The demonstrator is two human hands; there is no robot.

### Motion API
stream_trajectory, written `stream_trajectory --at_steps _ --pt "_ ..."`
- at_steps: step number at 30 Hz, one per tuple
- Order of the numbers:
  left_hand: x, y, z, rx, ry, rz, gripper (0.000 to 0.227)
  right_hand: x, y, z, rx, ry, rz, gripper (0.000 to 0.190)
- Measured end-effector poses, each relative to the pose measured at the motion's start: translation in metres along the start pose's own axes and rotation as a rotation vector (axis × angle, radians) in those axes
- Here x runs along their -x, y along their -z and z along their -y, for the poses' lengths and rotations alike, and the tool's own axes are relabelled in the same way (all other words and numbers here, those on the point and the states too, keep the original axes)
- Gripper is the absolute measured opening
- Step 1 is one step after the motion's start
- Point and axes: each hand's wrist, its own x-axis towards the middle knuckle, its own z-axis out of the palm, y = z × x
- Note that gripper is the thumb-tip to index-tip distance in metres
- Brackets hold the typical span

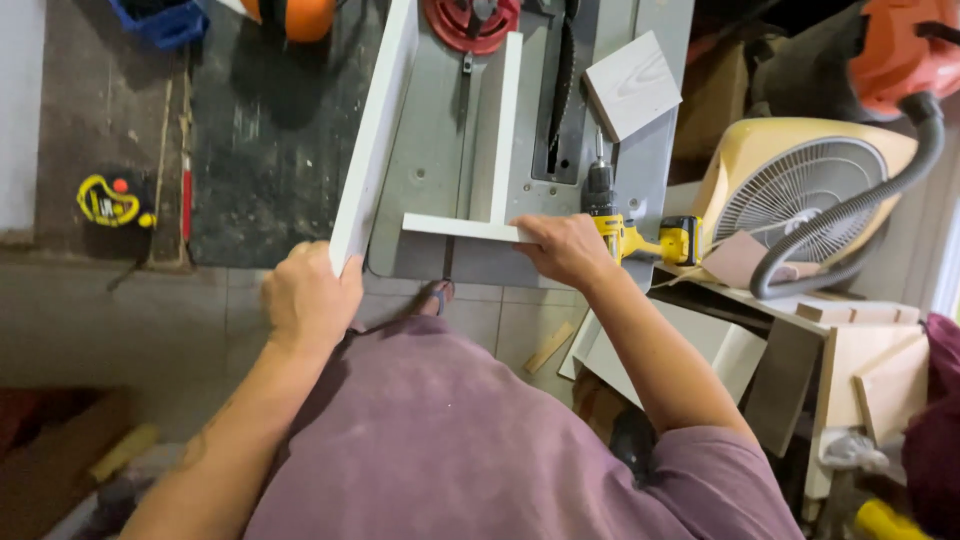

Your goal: Assembling a white wooden shelf frame by aligning boards and fastening them with a power drill.

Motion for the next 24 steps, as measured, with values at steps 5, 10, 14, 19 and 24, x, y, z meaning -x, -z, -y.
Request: stream_trajectory --at_steps 5,10,14,19,24 --pt "0.009 -0.033 -0.038 0.015 0.050 -0.012 0.032 0.005 -0.004 -0.021 0.039 0.038 0.042 0.023" --pt "0.013 -0.049 -0.066 -0.027 0.076 -0.024 0.030 0.002 -0.016 -0.012 0.082 -0.008 0.028 0.032" --pt "0.014 -0.051 -0.066 -0.050 0.053 -0.001 0.029 0.004 -0.033 -0.005 0.118 -0.028 -0.051 0.029" --pt "0.016 -0.043 -0.055 -0.025 -0.002 0.097 0.027 0.000 -0.019 0.011 0.093 -0.048 -0.093 0.027" --pt "0.017 -0.029 -0.052 0.018 -0.035 0.145 0.029 -0.001 -0.022 0.014 0.125 -0.070 -0.121 0.026"
